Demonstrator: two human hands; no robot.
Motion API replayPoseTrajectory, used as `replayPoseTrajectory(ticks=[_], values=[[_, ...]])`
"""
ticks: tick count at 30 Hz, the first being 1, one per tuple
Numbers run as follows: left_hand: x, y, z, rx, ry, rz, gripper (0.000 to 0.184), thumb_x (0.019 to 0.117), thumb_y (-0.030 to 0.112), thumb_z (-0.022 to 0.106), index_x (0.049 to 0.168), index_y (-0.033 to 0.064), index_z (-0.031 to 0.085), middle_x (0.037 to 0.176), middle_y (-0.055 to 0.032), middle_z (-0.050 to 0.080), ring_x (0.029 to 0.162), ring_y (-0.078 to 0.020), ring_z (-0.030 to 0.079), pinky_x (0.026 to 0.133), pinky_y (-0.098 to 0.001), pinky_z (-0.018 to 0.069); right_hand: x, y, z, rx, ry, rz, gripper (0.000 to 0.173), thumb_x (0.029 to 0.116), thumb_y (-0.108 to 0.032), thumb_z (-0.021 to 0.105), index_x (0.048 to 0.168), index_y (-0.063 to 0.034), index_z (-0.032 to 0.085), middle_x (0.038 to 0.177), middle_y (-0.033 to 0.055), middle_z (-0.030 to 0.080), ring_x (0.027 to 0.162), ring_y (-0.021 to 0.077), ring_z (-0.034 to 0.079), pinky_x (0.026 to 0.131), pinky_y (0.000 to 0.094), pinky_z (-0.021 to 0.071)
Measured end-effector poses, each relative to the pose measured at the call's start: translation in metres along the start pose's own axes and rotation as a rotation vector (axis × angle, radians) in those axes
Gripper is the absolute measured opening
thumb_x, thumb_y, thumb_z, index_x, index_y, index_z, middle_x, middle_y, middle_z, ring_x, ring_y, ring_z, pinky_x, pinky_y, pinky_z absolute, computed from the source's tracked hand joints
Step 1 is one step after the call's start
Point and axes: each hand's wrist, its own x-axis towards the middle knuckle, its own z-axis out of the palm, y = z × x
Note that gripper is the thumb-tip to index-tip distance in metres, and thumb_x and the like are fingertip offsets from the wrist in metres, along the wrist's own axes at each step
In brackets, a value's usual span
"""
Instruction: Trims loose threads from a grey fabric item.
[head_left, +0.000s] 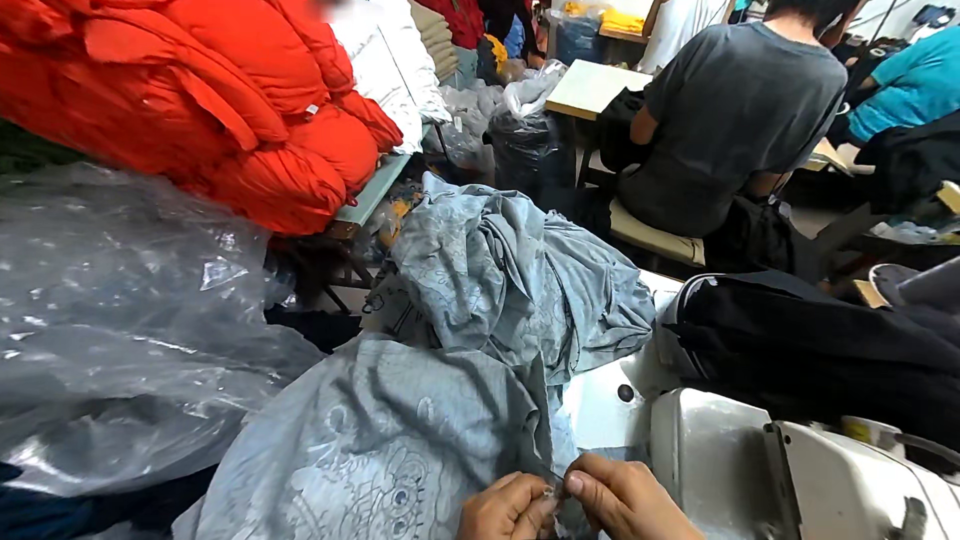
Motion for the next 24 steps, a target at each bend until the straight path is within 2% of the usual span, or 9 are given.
replayPoseTrajectory(ticks=[4,6,8,10,15,19,22,24], values=[[0.003,-0.002,-0.001,-0.037,0.014,-0.005,0.016,0.0941,-0.001,0.060,0.094,-0.0101,0.073,0.086,-0.0165,0.073,0.075,-0.0168,0.070,0.076,-0.0304,0.0580,-0.003,0.005,0.003,-0.041,0.168,-0.006,0.038,0.1075,-0.024,0.047,0.105,0.0059,0.070,0.069,0.0105,0.062,0.060,0.0177,0.057,0.062,0.0357,0.0479],[0.005,-0.005,-0.004,-0.072,0.032,-0.015,0.015,0.0927,0.000,0.062,0.092,-0.0091,0.074,0.088,-0.0150,0.071,0.080,-0.0132,0.068,0.079,-0.0268,0.0558,-0.012,0.001,0.003,-0.074,0.190,-0.031,0.036,0.1065,-0.023,0.049,0.108,0.0069,0.070,0.075,0.0142,0.066,0.066,0.0228,0.062,0.066,0.0404,0.0510],[0.006,-0.008,-0.007,-0.089,0.041,0.003,0.012,0.0907,0.001,0.066,0.088,-0.0072,0.075,0.094,-0.0136,0.070,0.090,-0.0088,0.066,0.083,-0.0210,0.0532,-0.022,-0.002,-0.001,-0.148,0.151,-0.082,0.036,0.1047,-0.025,0.054,0.109,0.0070,0.071,0.085,0.0197,0.071,0.075,0.0308,0.070,0.071,0.0485,0.0559],[0.006,-0.008,-0.008,-0.082,0.046,0.033,0.012,0.0897,0.003,0.069,0.087,-0.0065,0.076,0.095,-0.0137,0.068,0.092,-0.0079,0.064,0.084,-0.0187,0.0514,-0.030,-0.004,-0.004,-0.230,0.103,-0.087,0.039,0.1039,-0.029,0.056,0.108,0.0067,0.071,0.091,0.0227,0.072,0.080,0.0367,0.072,0.073,0.0547,0.0567],[0.008,-0.005,-0.009,-0.078,0.041,0.077,0.012,0.0900,0.004,0.069,0.087,-0.0049,0.076,0.094,-0.0121,0.067,0.092,-0.0066,0.063,0.084,-0.0172,0.0506,-0.033,-0.006,0.000,-0.323,0.013,-0.035,0.042,0.1047,-0.033,0.056,0.108,0.0056,0.071,0.094,0.0243,0.071,0.083,0.0401,0.072,0.073,0.0578,0.0566],[0.009,-0.002,-0.009,-0.062,0.018,0.112,0.012,0.0900,0.004,0.069,0.086,-0.0043,0.077,0.093,-0.0131,0.068,0.092,-0.0085,0.063,0.085,-0.0180,0.0505,-0.028,-0.002,0.011,-0.359,0.025,-0.105,0.041,0.1047,-0.033,0.055,0.105,0.0041,0.072,0.089,0.0230,0.071,0.079,0.0390,0.072,0.068,0.0560,0.0573],[0.010,0.000,-0.008,-0.049,-0.002,0.140,0.012,0.0906,0.004,0.069,0.086,-0.0043,0.076,0.093,-0.0133,0.068,0.092,-0.0092,0.064,0.085,-0.0187,0.0510,-0.024,0.003,0.020,-0.397,0.095,-0.183,0.039,0.1048,-0.031,0.054,0.094,0.0021,0.072,0.078,0.0194,0.069,0.070,0.0355,0.071,0.059,0.0522,0.0561],[0.015,0.000,-0.011,-0.038,0.037,0.159,0.013,0.0912,0.005,0.068,0.086,-0.0049,0.076,0.094,-0.0131,0.069,0.092,-0.0086,0.065,0.085,-0.0185,0.0522,-0.026,0.003,0.019,-0.372,0.109,-0.164,0.039,0.1048,-0.030,0.054,0.095,0.0026,0.072,0.079,0.0199,0.069,0.071,0.0359,0.071,0.061,0.0534,0.0561]])
